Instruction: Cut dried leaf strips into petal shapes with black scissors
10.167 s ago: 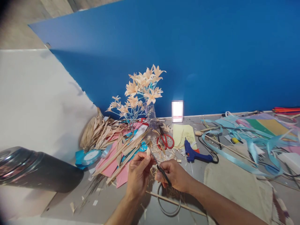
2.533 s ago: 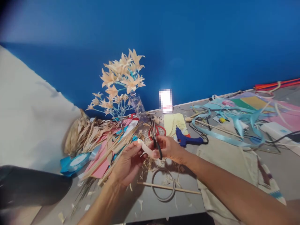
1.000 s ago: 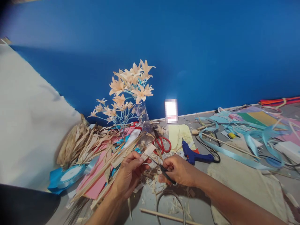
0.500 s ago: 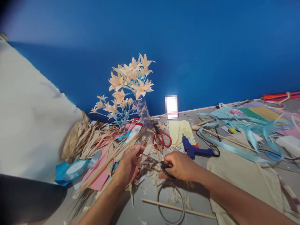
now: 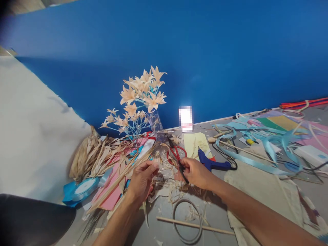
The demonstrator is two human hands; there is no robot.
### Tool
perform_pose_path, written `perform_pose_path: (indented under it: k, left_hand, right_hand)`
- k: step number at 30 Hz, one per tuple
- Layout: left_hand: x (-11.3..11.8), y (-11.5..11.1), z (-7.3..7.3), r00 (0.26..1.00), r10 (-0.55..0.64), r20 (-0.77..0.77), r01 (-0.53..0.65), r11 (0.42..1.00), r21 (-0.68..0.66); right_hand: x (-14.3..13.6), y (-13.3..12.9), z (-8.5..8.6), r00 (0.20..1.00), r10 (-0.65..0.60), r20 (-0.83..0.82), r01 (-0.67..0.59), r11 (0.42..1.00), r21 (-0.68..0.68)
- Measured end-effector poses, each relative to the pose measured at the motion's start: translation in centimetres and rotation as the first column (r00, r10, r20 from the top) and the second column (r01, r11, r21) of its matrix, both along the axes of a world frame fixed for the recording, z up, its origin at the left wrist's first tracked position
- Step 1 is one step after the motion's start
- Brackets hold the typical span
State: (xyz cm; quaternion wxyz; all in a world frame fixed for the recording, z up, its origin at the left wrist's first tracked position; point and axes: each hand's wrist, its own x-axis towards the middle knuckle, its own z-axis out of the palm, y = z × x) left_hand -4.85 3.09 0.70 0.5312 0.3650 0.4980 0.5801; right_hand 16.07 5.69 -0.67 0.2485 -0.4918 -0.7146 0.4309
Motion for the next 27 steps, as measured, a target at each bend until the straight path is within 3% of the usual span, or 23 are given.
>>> perform_pose_path:
  k: [2,4,8,14,23,27]
  left_hand:
    - [0.8,-0.5,-0.4,0.991,-0.116,0.070,0.120,0.991,-0.061]
    - [1.7,-1.1,-0.9,0.980,-0.175,0.098,0.185,0.978,-0.098]
    - [2.7,-1.9,-1.7,0.961,-0.238,0.140,0.257,0.957,-0.135]
    - [2.3,-1.8,-1.6,0.941,-0.324,0.103,0.336,0.931,-0.145]
    - [2.8,-1.8,-1.6,0.961,-0.231,0.150,0.253,0.955,-0.155]
    - [2.8,-2.0,-1.4,0.950,-0.262,0.168,0.288,0.945,-0.157]
  right_hand:
    - [-0.1,-0.1,0.3,0.952,0.013,-0.306,-0.050,0.992,-0.113]
    - [-0.4,-0.4,0.6,0.899,-0.037,-0.436,-0.038,0.986,-0.161]
    - [-0.9,-1.2,0.6,0.899,-0.117,-0.422,0.044,0.983,-0.178]
    - [-0.7,-1.3,0.8,0.892,-0.134,-0.432,0.032,0.972,-0.235]
    - [-1.0,-1.5,0.3,0.882,-0.105,-0.460,-0.026,0.963,-0.270]
    - [-1.3,-1.8,0.0,0.888,-0.130,-0.441,0.028,0.973,-0.229]
